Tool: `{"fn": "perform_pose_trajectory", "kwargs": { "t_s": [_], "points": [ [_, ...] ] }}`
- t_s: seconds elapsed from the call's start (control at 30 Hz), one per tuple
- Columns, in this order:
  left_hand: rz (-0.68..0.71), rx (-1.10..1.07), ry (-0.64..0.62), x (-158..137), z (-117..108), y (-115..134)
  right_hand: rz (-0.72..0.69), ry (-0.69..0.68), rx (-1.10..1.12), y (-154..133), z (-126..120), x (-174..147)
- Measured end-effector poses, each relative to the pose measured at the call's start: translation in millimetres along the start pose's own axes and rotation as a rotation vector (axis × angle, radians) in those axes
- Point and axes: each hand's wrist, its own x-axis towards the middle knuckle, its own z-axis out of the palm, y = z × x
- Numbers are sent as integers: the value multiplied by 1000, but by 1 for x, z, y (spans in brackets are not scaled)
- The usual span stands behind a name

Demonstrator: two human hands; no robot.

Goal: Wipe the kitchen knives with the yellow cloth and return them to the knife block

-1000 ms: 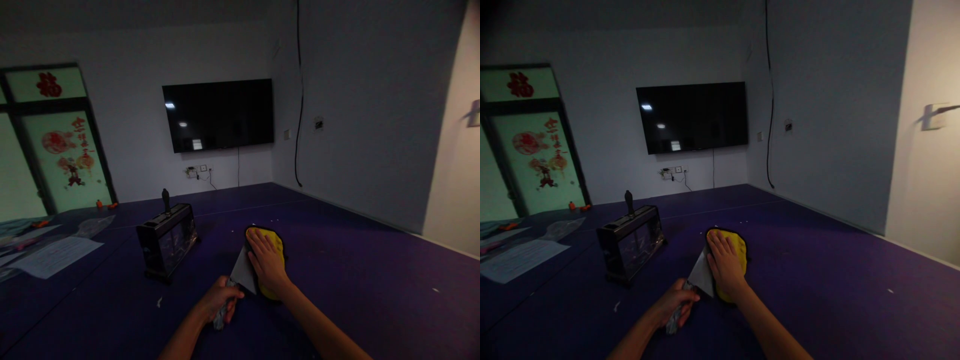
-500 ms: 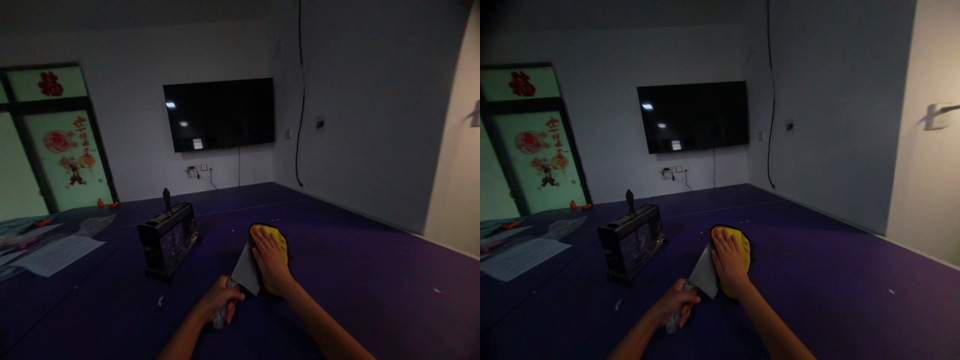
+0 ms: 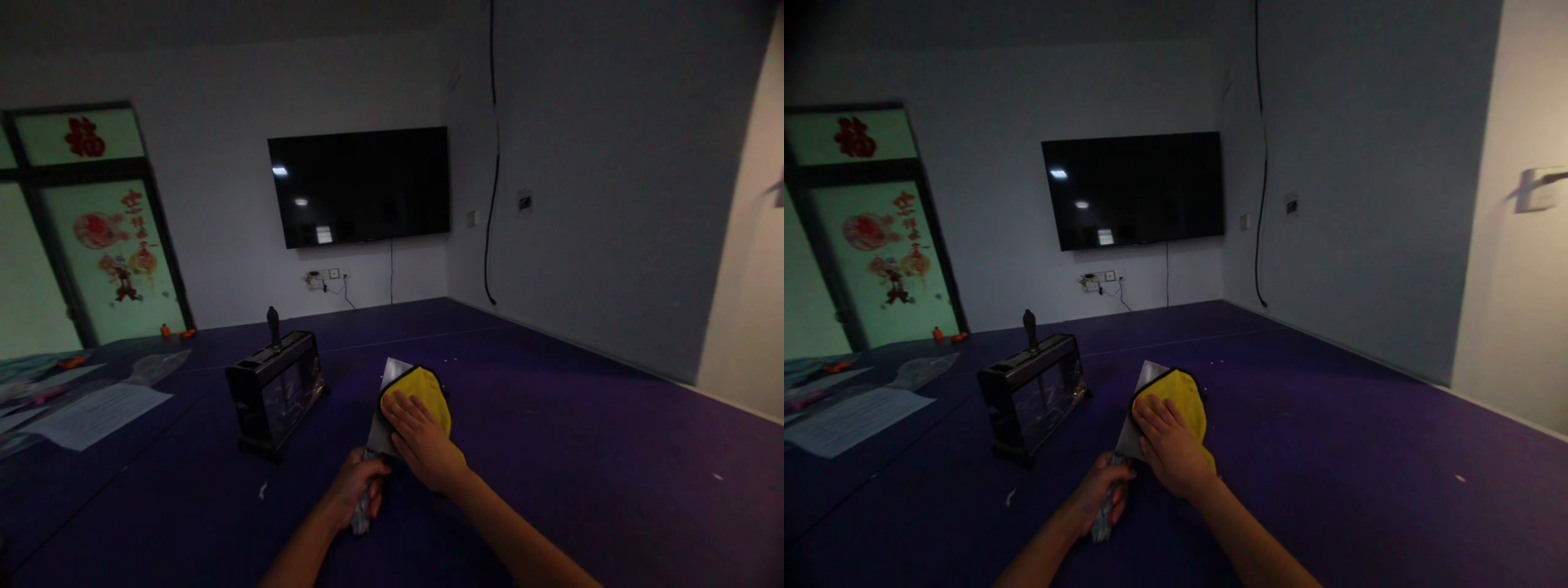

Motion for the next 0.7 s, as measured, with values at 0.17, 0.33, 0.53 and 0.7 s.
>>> {"fn": "perform_pose_trajectory", "kwargs": {
  "t_s": [0.17, 0.33, 0.53, 0.7],
  "points": [
    [11, -31, 54, 4, -1, -4, 29, 0, 1, 1, 4, 0],
    [15, -54, 89, 5, -1, -7, 118, 104, -27, 7, 16, -2],
    [27, -39, 100, 4, 1, -4, -11, 33, 32, -1, 7, -3],
    [48, -18, 121, 5, 1, -5, -193, -85, 153, -18, -2, -2]
  ]
}}
